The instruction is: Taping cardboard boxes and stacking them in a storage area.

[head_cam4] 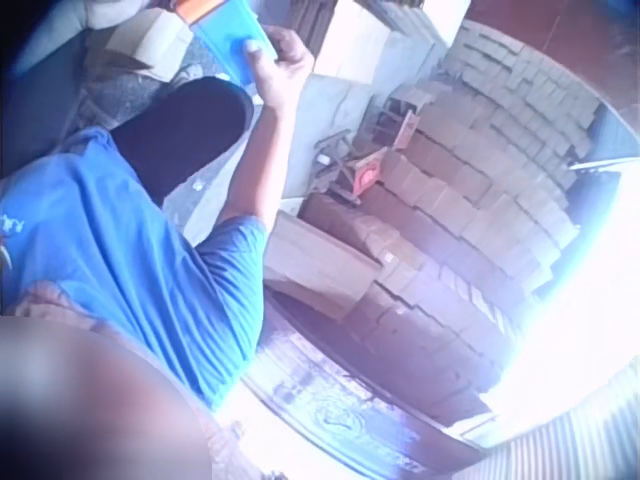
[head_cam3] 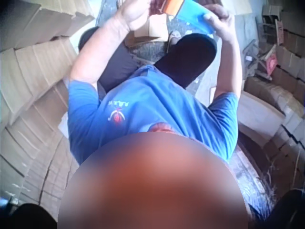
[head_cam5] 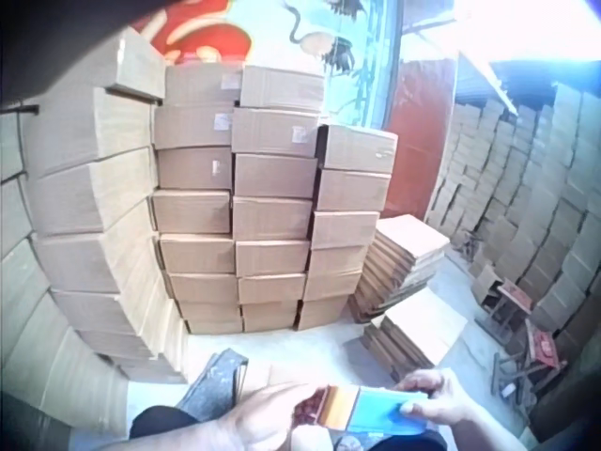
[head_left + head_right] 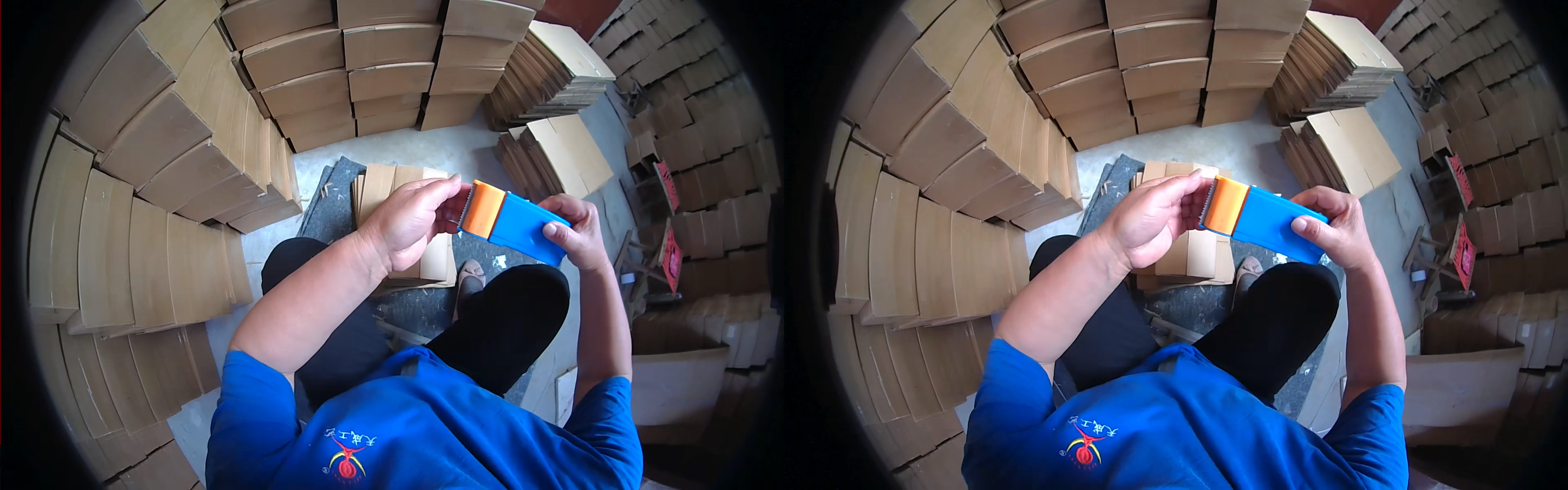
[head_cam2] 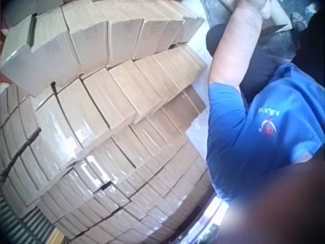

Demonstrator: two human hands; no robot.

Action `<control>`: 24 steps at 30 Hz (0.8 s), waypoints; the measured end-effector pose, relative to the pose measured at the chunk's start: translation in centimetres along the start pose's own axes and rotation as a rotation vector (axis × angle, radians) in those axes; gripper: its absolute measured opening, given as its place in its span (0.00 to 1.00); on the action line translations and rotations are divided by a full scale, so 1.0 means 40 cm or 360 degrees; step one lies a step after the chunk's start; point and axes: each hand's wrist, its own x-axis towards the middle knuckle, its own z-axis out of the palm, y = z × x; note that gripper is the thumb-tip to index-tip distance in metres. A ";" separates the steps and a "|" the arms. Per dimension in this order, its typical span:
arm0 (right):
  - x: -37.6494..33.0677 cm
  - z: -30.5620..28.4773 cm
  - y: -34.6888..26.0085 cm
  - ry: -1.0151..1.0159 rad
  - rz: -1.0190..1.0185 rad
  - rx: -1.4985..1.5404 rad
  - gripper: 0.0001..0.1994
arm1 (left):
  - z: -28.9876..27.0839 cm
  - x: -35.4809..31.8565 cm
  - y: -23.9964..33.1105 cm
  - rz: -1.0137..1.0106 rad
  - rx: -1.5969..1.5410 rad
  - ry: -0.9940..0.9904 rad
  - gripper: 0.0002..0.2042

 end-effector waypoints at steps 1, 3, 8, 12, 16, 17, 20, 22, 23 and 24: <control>-0.005 0.008 -0.003 -0.0014 0.0006 -0.0005 0.30 | -0.005 -0.012 -0.011 -0.0021 -0.0087 -0.0009 0.16; -0.008 0.026 -0.001 -0.0121 0.0108 0.0018 0.30 | -0.006 -0.038 -0.034 -0.0037 -0.0087 0.0218 0.11; 0.021 0.120 0.048 -0.0404 0.0354 -0.0068 0.28 | -0.127 -0.033 -0.158 -0.0150 0.0186 0.0583 0.10; 0.011 0.110 0.154 -0.0568 0.0552 -0.0260 0.29 | -0.242 -0.060 -0.219 -0.0333 0.0121 0.0899 0.07; -0.005 0.109 0.221 -0.0556 0.0652 -0.0348 0.29 | -0.317 -0.072 -0.257 -0.0481 0.0108 0.1028 0.07; -0.004 0.116 0.229 -0.0564 0.0658 -0.0337 0.29 | -0.321 -0.066 -0.271 -0.0467 0.0191 0.1095 0.08; 0.006 0.152 0.246 -0.0602 0.0668 -0.0310 0.29 | -0.349 -0.056 -0.310 -0.0406 0.0372 0.1245 0.10; 0.011 0.169 0.273 -0.0582 0.0705 -0.0310 0.29 | -0.356 -0.042 -0.324 -0.0368 0.0477 0.1330 0.09; 0.011 0.175 0.288 -0.0584 0.0713 -0.0308 0.29 | -0.357 -0.036 -0.334 -0.0377 0.0477 0.1329 0.09; 0.015 0.184 0.300 -0.0624 0.0714 -0.0363 0.29 | -0.361 -0.033 -0.348 -0.0402 0.0515 0.1376 0.09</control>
